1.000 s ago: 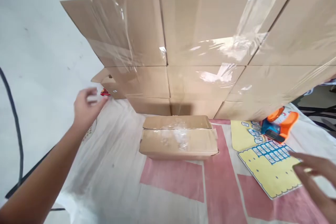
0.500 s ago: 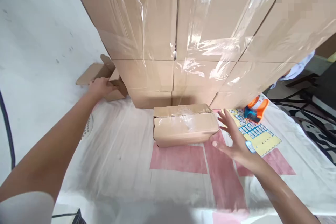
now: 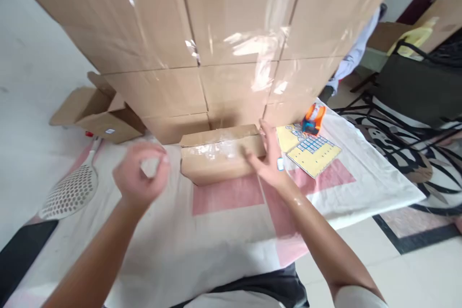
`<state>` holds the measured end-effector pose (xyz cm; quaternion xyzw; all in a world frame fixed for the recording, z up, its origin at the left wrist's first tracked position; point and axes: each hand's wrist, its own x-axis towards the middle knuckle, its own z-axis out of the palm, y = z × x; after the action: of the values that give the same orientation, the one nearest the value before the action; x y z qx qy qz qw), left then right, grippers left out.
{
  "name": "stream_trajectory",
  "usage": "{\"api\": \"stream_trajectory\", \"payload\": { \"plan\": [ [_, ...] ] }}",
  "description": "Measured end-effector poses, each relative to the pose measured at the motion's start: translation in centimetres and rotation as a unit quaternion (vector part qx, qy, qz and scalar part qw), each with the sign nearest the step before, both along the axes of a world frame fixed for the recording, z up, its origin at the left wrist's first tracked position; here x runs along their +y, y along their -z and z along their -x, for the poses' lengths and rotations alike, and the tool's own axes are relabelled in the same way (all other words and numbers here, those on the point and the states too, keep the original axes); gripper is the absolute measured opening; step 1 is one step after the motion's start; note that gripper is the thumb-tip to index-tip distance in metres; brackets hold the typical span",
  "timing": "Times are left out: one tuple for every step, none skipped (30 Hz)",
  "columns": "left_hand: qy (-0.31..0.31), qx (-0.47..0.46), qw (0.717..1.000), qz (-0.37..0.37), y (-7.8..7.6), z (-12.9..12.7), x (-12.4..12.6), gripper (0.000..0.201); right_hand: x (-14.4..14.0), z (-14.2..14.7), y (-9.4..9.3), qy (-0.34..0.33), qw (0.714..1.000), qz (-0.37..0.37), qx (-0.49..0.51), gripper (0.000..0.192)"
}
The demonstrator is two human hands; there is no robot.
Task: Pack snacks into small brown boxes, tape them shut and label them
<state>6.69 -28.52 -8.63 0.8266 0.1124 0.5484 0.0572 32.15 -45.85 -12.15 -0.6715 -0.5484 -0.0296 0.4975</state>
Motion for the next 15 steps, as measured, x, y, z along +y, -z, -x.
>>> {"api": "stream_trajectory", "payload": {
  "plan": [
    [0.057,0.014,0.998,-0.007,-0.2,-0.7,-3.1,0.015,-0.3,1.2,-0.6,0.029,0.997,0.009,-0.066,0.07],
    [0.093,0.039,0.995,-0.003,-0.7,-1.3,-5.8,0.016,-0.5,2.4,-1.2,0.051,0.99,0.035,-0.127,0.064],
    [0.117,0.078,0.99,0.0,-1.2,-1.9,-7.9,0.021,-0.8,3.7,-1.8,0.06,0.979,0.072,-0.182,0.059],
    [0.133,0.124,0.983,0.004,-1.7,-2.4,-9.5,0.028,-1.1,4.8,-2.3,0.053,0.966,0.109,-0.228,0.056],
    [0.146,0.171,0.974,0.005,-2.3,-2.8,-10.5,0.033,-1.4,5.9,-2.6,0.036,0.954,0.14,-0.264,0.055],
    [0.159,0.216,0.963,0.006,-2.7,-3.2,-11.1,0.031,-1.8,6.8,-2.8,0.013,0.943,0.164,-0.29,0.054],
    [0.174,0.255,0.951,0.01,-2.9,-3.5,-11.4,0.023,-2.1,7.6,-2.7,-0.012,0.935,0.18,-0.306,0.054],
    [0.191,0.286,0.939,0.018,-3.0,-3.6,-11.6,0.013,-2.6,8.1,-2.5,-0.033,0.93,0.188,-0.315,0.055],
    [0.208,0.309,0.927,0.033,-2.9,-3.6,-11.7,0.007,-3.1,8.5,-2.1,-0.05,0.927,0.194,-0.317,0.057],
    [0.225,0.326,0.917,0.052,-2.7,-3.5,-11.8,0.009,-3.6,8.7,-1.7,-0.06,0.927,0.196,-0.314,0.059],
    [0.24,0.336,0.908,0.072,-2.4,-3.3,-12.0,0.013,-4.3,8.7,-1.2,-0.065,0.93,0.192,-0.306,0.06],
    [0.25,0.337,0.903,0.091,-2.0,-3.1,-12.3,0.016,-5.0,8.5,-0.7,-0.067,0.936,0.183,-0.292,0.059],
    [0.253,0.329,0.903,0.111,-1.5,-2.9,-12.6,0.018,-5.9,8.2,-0.3,-0.069,0.946,0.168,-0.27,0.056],
    [0.245,0.314,0.908,0.131,-1.1,-2.8,-12.9,0.016,-6.7,7.9,0.1,-0.079,0.957,0.15,-0.236,0.052],
    [0.231,0.297,0.915,0.148,-0.6,-2.8,-13.3,0.014,-7.6,7.5,0.5,-0.101,0.969,0.124,-0.19,0.047]
  ]
}}
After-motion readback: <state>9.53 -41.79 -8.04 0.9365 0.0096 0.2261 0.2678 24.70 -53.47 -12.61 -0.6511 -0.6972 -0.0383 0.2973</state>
